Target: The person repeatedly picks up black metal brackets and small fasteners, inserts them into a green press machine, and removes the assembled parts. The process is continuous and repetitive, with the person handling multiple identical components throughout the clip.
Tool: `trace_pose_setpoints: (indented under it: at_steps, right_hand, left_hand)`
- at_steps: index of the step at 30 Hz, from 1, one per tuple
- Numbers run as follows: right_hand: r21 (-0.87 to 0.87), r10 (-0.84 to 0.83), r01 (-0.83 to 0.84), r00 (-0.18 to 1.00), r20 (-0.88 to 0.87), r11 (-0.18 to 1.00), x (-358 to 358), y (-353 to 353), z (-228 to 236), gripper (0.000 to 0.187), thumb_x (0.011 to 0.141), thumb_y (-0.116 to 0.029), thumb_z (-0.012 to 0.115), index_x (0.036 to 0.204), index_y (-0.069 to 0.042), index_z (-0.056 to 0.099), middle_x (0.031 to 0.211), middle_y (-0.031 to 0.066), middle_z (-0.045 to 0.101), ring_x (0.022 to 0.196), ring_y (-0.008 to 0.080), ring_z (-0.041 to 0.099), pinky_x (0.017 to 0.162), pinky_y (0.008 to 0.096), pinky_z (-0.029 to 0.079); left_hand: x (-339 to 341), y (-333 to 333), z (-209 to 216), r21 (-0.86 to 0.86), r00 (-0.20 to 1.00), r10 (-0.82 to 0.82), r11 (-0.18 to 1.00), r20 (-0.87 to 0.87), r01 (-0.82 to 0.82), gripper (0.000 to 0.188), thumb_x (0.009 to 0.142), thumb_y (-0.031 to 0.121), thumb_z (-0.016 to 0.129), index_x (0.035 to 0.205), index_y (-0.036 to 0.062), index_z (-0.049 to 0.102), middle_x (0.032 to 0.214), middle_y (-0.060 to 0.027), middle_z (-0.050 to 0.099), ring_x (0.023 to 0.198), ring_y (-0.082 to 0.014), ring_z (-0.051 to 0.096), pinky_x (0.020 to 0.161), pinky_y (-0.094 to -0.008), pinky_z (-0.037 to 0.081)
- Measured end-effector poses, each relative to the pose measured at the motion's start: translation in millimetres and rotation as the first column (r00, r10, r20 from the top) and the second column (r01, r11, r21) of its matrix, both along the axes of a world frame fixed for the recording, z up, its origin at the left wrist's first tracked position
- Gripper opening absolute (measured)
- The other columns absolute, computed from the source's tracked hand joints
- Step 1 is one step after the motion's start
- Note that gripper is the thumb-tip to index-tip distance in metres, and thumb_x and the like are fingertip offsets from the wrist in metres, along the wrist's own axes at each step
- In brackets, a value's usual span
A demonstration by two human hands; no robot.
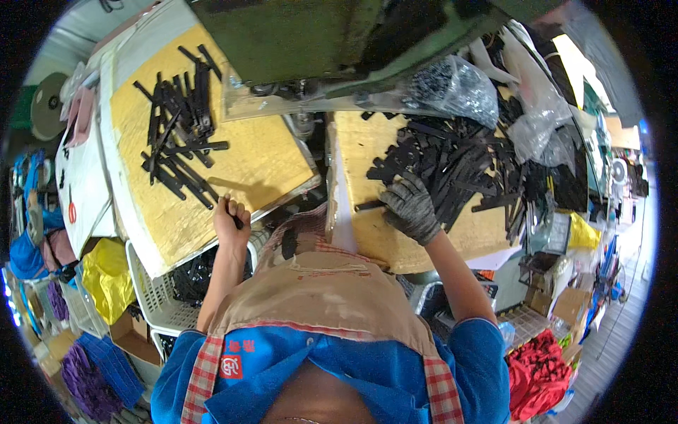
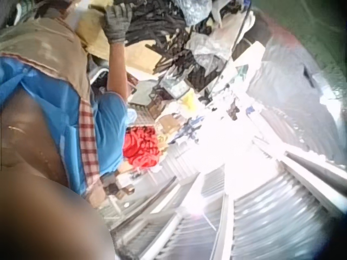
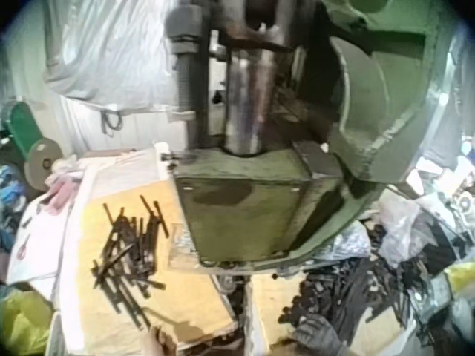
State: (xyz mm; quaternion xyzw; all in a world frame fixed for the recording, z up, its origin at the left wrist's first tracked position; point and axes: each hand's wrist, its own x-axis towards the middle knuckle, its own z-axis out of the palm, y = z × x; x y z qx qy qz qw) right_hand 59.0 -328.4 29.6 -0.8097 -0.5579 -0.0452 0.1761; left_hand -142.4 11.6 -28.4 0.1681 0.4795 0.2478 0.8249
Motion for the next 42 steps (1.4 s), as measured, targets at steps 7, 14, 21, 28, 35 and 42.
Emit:
trace_pose_setpoints:
  at_steps: [7, 14, 21, 28, 35, 42]
  right_hand:
    - [0.322, -0.224, 0.321, 0.926, -0.303, 0.891, -5.3, 70.5, 7.3, 0.017, 0.090, -0.016, 0.064, 0.102, -0.005, 0.059, 0.086, 0.0156, 0.064, 0.077, 0.0362, 0.063, 0.066, 0.0441, 0.049]
    - [0.268, -0.242, 0.472, 0.767, -0.594, 0.840, -8.5, 136.3, 12.5, 0.017, 0.098, -0.021, 0.057, 0.102, -0.004, 0.059, 0.063, 0.0083, 0.059, 0.056, 0.0182, 0.062, 0.054, 0.0318, 0.047]
    - [0.185, -0.237, 0.552, 0.605, -0.760, 0.813, 3.0, 169.6, -16.5, 0.028, 0.097, -0.028, 0.059, 0.107, -0.002, 0.060, 0.061, 0.0056, 0.058, 0.053, 0.0127, 0.058, 0.053, 0.0292, 0.046]
    - [0.045, -0.303, 0.486, 0.612, -0.730, 0.873, 9.4, 112.8, -34.0, 0.032, 0.094, -0.033, 0.064, 0.111, -0.007, 0.061, 0.086, 0.0093, 0.068, 0.078, 0.0207, 0.066, 0.070, 0.0318, 0.054]
    - [-0.431, -0.647, 0.494, 0.665, -0.371, 0.755, 71.8, 9.7, -12.3, 0.042, 0.074, -0.019, 0.078, 0.109, -0.005, 0.062, 0.101, 0.0158, 0.066, 0.098, 0.0349, 0.063, 0.086, 0.0422, 0.051]
    - [-0.168, -0.585, 0.577, 0.684, -0.436, 0.799, 76.8, 6.6, -34.2, 0.030, 0.075, -0.011, 0.075, 0.101, -0.003, 0.063, 0.090, 0.0142, 0.067, 0.086, 0.0318, 0.065, 0.075, 0.0380, 0.052]
  left_hand:
    - [51.6, -62.8, 69.2, 0.493, 0.701, -0.709, 0.583, -0.080, 0.646, 0.041, 0.106, 0.036, 0.038, 0.081, 0.0055, 0.051, 0.049, 0.0001, 0.038, 0.040, -0.0093, 0.033, 0.041, -0.0254, 0.027]
    - [83.8, -51.7, 55.3, 0.422, 0.625, -0.777, 0.541, -0.081, 0.727, 0.039, 0.106, 0.035, 0.041, 0.079, 0.0078, 0.052, 0.048, -0.0005, 0.039, 0.041, -0.0096, 0.031, 0.041, -0.0265, 0.027]
    - [129.2, -9.4, 15.8, 0.883, 0.855, -0.223, -0.105, -0.469, 0.457, 0.020, 0.095, 0.018, 0.060, 0.098, -0.0021, 0.062, 0.082, -0.0153, 0.059, 0.072, -0.0242, 0.055, 0.068, -0.0357, 0.046]
    - [294.8, 58.2, 22.2, 0.373, 0.534, 0.090, -0.619, -0.841, 0.691, 0.021, 0.086, 0.011, 0.064, 0.105, 0.0005, 0.065, 0.091, -0.0159, 0.064, 0.082, -0.0298, 0.061, 0.075, -0.0395, 0.048]
    - [308.0, 65.7, 11.9, 0.327, 0.535, 0.097, -0.695, -0.839, 0.640, 0.026, 0.080, 0.008, 0.067, 0.106, 0.0015, 0.066, 0.095, -0.0140, 0.067, 0.086, -0.0271, 0.064, 0.078, -0.0378, 0.050]
    - [216.2, 70.0, 31.6, 0.807, 0.716, -0.383, -0.372, -0.584, 0.459, 0.029, 0.076, 0.006, 0.071, 0.104, 0.0017, 0.068, 0.093, -0.0110, 0.070, 0.085, -0.0207, 0.066, 0.076, -0.0333, 0.052]
